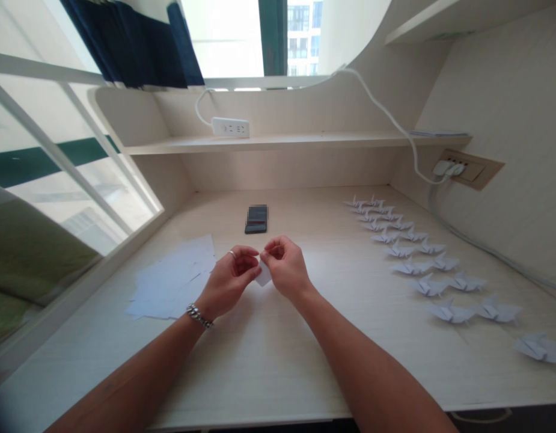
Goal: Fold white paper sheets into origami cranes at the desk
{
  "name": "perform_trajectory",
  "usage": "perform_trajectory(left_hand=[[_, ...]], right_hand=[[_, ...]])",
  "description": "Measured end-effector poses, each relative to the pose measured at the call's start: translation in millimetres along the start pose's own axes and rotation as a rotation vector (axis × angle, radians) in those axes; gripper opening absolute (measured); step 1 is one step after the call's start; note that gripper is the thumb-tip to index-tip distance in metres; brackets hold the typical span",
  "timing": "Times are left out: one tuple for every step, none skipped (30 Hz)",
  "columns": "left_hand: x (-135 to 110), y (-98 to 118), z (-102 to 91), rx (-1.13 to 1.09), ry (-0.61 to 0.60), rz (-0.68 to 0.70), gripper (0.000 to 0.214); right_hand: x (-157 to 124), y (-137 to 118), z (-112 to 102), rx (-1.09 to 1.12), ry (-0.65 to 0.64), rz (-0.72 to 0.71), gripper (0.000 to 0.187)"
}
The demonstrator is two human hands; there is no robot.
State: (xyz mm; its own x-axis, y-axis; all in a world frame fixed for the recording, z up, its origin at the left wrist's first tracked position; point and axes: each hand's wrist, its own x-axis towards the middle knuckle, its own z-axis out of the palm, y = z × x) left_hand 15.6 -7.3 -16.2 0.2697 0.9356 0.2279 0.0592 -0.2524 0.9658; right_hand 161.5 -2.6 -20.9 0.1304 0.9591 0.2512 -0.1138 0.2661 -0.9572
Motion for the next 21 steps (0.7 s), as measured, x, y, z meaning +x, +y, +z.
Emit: perform_trajectory(left_hand=[[0.1, 0.1, -0.1, -0.007, -0.001, 0.0, 0.025], [0.1, 0.2, -0.4, -0.013, -0.003, -0.003, 0.025], [0.1, 0.2, -0.7, -0.017, -0.005, -0.008, 0.025], [0.1, 0.1, -1.0, -0.021, -0.008, -0.014, 0.025], [0.1, 0.0, -1.3, -0.027, -0.013, -0.021, 0.026], [0.1, -0.1, -1.5, -0.035, -0.018, -0.027, 0.026], [0.1, -0.2, -1.7, -0.045, -0.023, -0.033, 0.027], [0.1, -0.3, -1.8, -0.056, -0.027, -0.039, 0.027], [0.1, -0.3, -1.9, -0.067, -0.033, -0.045, 0.027], [0.2, -0.2, -1.9, -0.073, -0.039, -0.052, 0.028], [0.2, -0.1, -1.9, -0.076, -0.045, -0.059, 0.028], [0.3, 0.2, -2.0, -0.076, -0.05, -0.068, 0.029], [0.3, 0.5, -2.0, -0.077, -0.055, -0.078, 0.03], [0.2, 0.9, -2.1, -0.08, -0.058, -0.088, 0.03], [0.2, 1.2, -2.2, -0.088, -0.06, -0.096, 0.031], [0.2, 1.5, -2.2, -0.098, -0.058, -0.1, 0.031], [0.3, 1.6, -2.4, -0.109, -0.056, -0.1, 0.031], [0.4, 1.5, -2.6, -0.117, -0.051, -0.097, 0.032], [0.6, 1.2, -3.0, -0.119, -0.042, -0.091, 0.032], [0.9, 0.6, -3.7, -0.115, -0.031, -0.085, 0.031], [1.3, -0.2, -4.5, -0.107, -0.016, -0.078, 0.031]], right_hand=[[-0.4, -0.2, 0.1, -0.022, -0.008, -0.014, 0.017], [-0.7, -0.5, -0.1, -0.036, -0.022, -0.021, 0.016], [-0.7, -0.8, -0.5, -0.041, -0.043, -0.019, 0.017], [-0.6, -1.1, -1.2, -0.039, -0.067, -0.012, 0.019], [-0.4, -1.3, -1.9, -0.036, -0.09, -0.003, 0.022], [-0.2, -1.4, -2.6, -0.035, -0.105, 0.003, 0.024], [0.0, -1.3, -3.2, -0.035, -0.111, 0.005, 0.025], [0.1, -1.1, -3.5, -0.035, -0.107, 0.001, 0.026], [0.2, -0.8, -3.5, -0.037, -0.097, -0.006, 0.028], [0.1, -0.3, -3.2, -0.037, -0.084, -0.014, 0.03], [0.1, 0.2, -2.8, -0.039, -0.073, -0.02, 0.032], [-0.1, 0.8, -2.2, -0.043, -0.069, -0.023, 0.033], [-0.2, 1.3, -1.5, -0.049, -0.066, -0.025, 0.034], [-0.3, 1.7, -0.9, -0.057, -0.062, -0.03, 0.034], [-0.4, 1.9, -0.5, -0.066, -0.056, -0.038, 0.033], [-0.4, 2.0, -0.2, -0.071, -0.044, -0.05, 0.033], [-0.3, 1.8, -0.1, -0.069, -0.03, -0.061, 0.033], [-0.2, 1.6, -0.3, -0.06, -0.02, -0.066, 0.033], [-0.1, 1.3, -0.7, -0.044, -0.024, -0.057, 0.034], [-0.1, 1.0, -1.3, -0.029, -0.046, -0.034, 0.036], [0.0, 0.7, -2.0, -0.021, -0.085, 0.0, 0.037]])
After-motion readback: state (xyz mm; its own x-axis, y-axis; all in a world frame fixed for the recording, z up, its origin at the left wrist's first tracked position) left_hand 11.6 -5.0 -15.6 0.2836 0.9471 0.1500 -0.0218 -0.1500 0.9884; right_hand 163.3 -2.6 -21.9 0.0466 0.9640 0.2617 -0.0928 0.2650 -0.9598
